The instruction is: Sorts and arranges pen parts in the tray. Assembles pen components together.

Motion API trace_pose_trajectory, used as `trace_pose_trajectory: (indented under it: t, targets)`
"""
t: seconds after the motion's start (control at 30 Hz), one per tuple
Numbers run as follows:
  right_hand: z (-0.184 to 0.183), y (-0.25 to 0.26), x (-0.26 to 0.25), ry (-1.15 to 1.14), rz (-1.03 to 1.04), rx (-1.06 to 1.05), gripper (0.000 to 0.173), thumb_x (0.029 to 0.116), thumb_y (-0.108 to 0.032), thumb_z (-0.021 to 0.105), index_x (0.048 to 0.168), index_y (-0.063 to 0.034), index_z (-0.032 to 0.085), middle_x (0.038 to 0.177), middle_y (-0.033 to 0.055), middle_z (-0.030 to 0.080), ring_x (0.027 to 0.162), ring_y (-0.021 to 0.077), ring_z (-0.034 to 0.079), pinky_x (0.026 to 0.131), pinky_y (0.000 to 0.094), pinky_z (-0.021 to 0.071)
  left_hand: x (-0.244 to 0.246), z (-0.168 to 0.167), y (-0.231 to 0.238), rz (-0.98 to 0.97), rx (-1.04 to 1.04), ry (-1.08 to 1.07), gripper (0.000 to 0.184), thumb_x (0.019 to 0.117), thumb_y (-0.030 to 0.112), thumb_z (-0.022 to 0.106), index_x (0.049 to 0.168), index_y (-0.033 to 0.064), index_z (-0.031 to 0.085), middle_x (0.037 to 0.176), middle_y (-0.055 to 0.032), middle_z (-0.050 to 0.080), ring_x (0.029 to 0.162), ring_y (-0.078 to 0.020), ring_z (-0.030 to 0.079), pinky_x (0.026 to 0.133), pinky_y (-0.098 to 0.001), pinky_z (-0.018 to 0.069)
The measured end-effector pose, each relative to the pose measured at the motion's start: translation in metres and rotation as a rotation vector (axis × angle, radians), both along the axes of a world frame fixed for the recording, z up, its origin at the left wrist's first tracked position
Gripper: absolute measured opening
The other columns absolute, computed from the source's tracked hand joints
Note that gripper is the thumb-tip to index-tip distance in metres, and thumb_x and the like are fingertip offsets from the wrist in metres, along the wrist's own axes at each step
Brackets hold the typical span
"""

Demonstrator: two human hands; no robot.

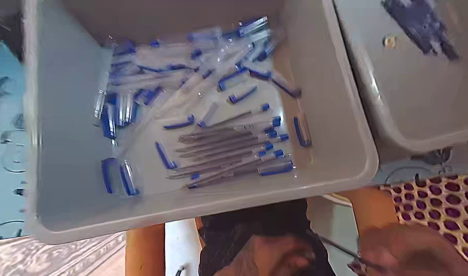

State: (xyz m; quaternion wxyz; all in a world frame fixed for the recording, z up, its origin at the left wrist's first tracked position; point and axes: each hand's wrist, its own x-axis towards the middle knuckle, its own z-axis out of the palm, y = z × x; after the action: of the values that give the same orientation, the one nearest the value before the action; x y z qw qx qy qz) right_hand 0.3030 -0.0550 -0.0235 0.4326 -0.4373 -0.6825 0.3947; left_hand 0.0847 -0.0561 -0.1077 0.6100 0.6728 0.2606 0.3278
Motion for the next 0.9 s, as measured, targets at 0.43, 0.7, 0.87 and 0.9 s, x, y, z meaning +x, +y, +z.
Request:
trace_pose_trajectory:
  t: [0.43,0.7,0.87,0.9]
  targets:
    - [-0.017,-0.005,-0.021,-0.002,-0.267,0.123,0.020,0.1064,-0.019,0.056,0.126,-0.0212,0.056,0.116,-0.0131,0.074,0.100,0.0023,0.073,0.087,0.0135,0.0592,-0.013,-0.012,0.007,0.018,-0.271,-0.245,0.028,0.1100,0.017,0.045,0.117,-0.0050,0.061,0.093,-0.0040,0.065,0.084,0.0063,0.058,0.078,-0.0098,0.0485]
    - [-0.020,-0.004,-0.021,0.002,-0.276,0.152,0.013,0.1063,-0.018,0.056,0.118,-0.0166,0.062,0.112,-0.0118,0.075,0.098,0.0016,0.073,0.085,0.0126,0.0596,-0.014,-0.007,0.006,0.004,-0.236,-0.259,0.029,0.1105,0.019,0.044,0.117,-0.0046,0.061,0.093,-0.0053,0.064,0.085,0.0049,0.058,0.079,-0.0100,0.0480]
    - [-0.019,-0.001,-0.019,-0.027,-0.286,0.139,0.017,0.1079,-0.022,0.053,0.115,-0.0171,0.067,0.111,-0.0151,0.075,0.099,-0.0035,0.071,0.085,0.0093,0.0571,-0.014,-0.006,0.008,0.011,-0.212,-0.257,0.028,0.1099,0.016,0.045,0.115,-0.0055,0.061,0.093,-0.0086,0.065,0.085,0.0017,0.060,0.080,-0.0121,0.0492]
    - [-0.019,0.000,-0.018,-0.005,-0.285,0.154,0.015,0.1073,-0.020,0.054,0.117,-0.0171,0.065,0.111,-0.0138,0.075,0.099,-0.0012,0.072,0.085,0.0109,0.0582,-0.014,-0.006,0.008,0.014,-0.208,-0.256,0.027,0.1098,0.016,0.045,0.115,-0.0057,0.061,0.093,-0.0087,0.065,0.084,0.0016,0.060,0.079,-0.0122,0.0491]
